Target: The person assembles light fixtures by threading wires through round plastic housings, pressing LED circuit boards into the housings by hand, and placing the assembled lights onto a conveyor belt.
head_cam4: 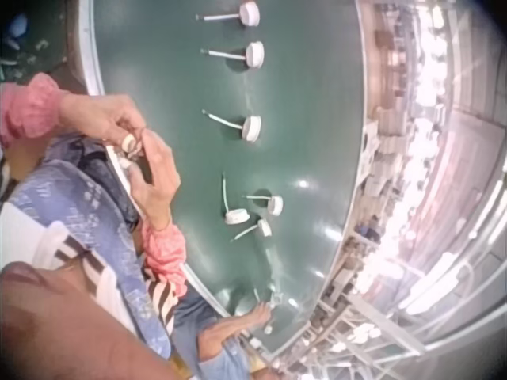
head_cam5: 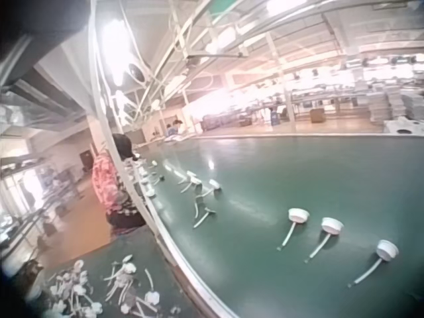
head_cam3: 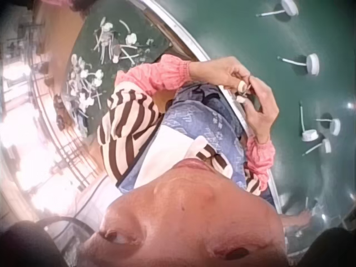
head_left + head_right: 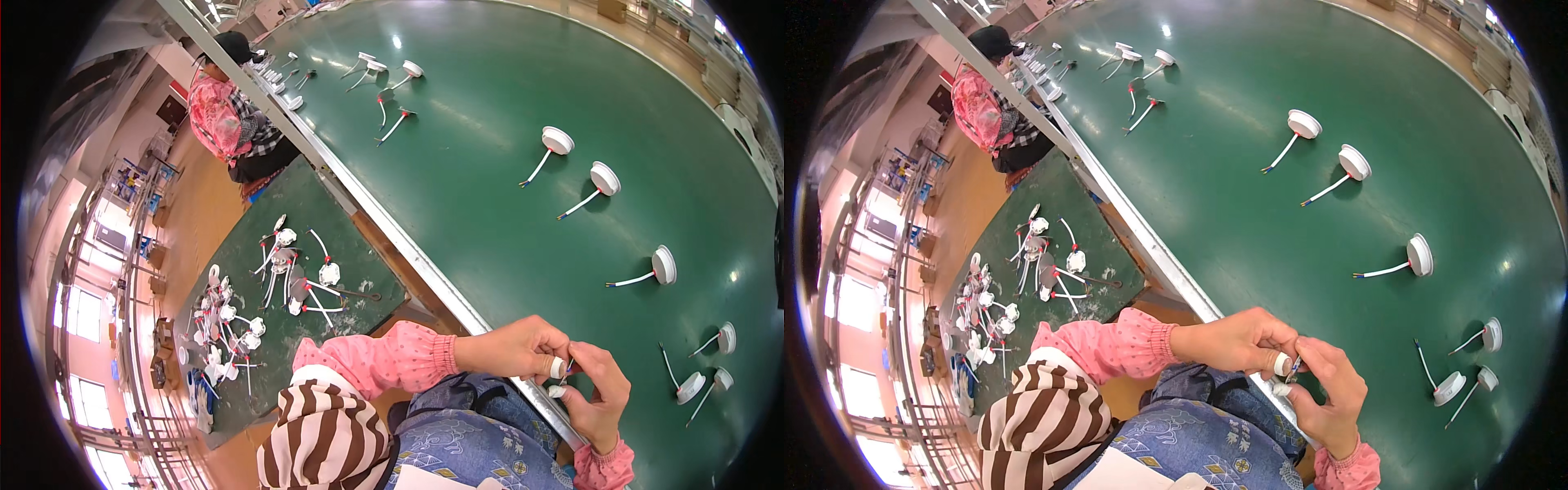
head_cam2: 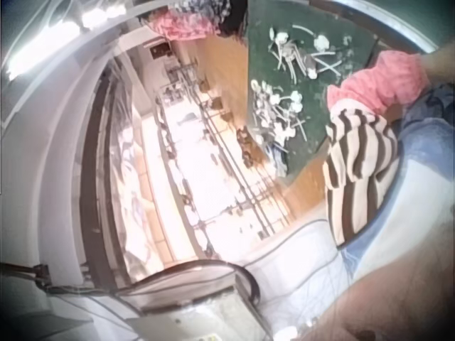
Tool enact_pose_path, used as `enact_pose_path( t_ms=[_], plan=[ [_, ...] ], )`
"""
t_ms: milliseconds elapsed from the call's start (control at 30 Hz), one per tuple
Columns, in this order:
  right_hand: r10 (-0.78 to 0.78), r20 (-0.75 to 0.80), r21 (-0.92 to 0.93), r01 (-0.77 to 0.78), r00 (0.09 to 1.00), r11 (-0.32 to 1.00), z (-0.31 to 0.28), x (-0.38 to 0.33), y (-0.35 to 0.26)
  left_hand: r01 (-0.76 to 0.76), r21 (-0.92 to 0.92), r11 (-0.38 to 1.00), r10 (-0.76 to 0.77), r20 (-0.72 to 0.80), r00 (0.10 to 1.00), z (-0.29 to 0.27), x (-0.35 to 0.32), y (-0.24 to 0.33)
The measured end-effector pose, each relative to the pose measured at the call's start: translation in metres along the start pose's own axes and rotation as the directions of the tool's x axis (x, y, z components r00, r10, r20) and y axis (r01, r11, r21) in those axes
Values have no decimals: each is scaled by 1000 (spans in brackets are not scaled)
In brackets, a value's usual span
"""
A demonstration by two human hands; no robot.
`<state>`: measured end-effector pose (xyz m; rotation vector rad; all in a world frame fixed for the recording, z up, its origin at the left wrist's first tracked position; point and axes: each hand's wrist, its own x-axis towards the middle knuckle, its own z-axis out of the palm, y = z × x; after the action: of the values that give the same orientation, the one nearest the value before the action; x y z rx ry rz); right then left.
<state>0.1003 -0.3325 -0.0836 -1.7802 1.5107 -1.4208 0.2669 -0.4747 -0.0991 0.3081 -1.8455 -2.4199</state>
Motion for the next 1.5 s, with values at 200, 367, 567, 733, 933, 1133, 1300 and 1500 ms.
enact_pose_path(
  t_ms=[200, 367, 567, 733, 933, 1133, 1300, 1500],
  plan=[
    [-2, -19, -60, 1, 1000, 998, 1, 1, 3, -73, 44, 996, 74, -29, 997, 1, 5, -10],
    [158, -44, 119, -152, 987, 981, -1, 0, 7, -61, 160, 985, 74, -72, 995, -2, 1, 4],
    [360, -28, 496, -299, 933, 815, -11, -4, 12, -31, 374, 927, 74, -101, 992, -14, -11, 11],
    [498, 229, 894, -383, 836, 233, 0, -4, -2, -168, 520, 837, 275, -135, 952, -3, -16, 5],
    [521, 291, 916, -391, 802, 92, 6, -24, 10, -238, 578, 781, 390, -153, 908, 5, -30, -2],
    [466, 246, 926, -348, 850, 145, 12, -37, 6, -166, 555, 815, 301, -160, 940, 16, -48, -3],
    [447, 190, 956, -269, 874, 120, 9, -45, 2, -149, 639, 755, 296, -129, 946, 8, -63, -2],
    [453, 192, 964, -254, 871, 79, 2, -41, 12, -221, 820, 528, 498, -88, 863, -12, -60, -17]
  ],
)
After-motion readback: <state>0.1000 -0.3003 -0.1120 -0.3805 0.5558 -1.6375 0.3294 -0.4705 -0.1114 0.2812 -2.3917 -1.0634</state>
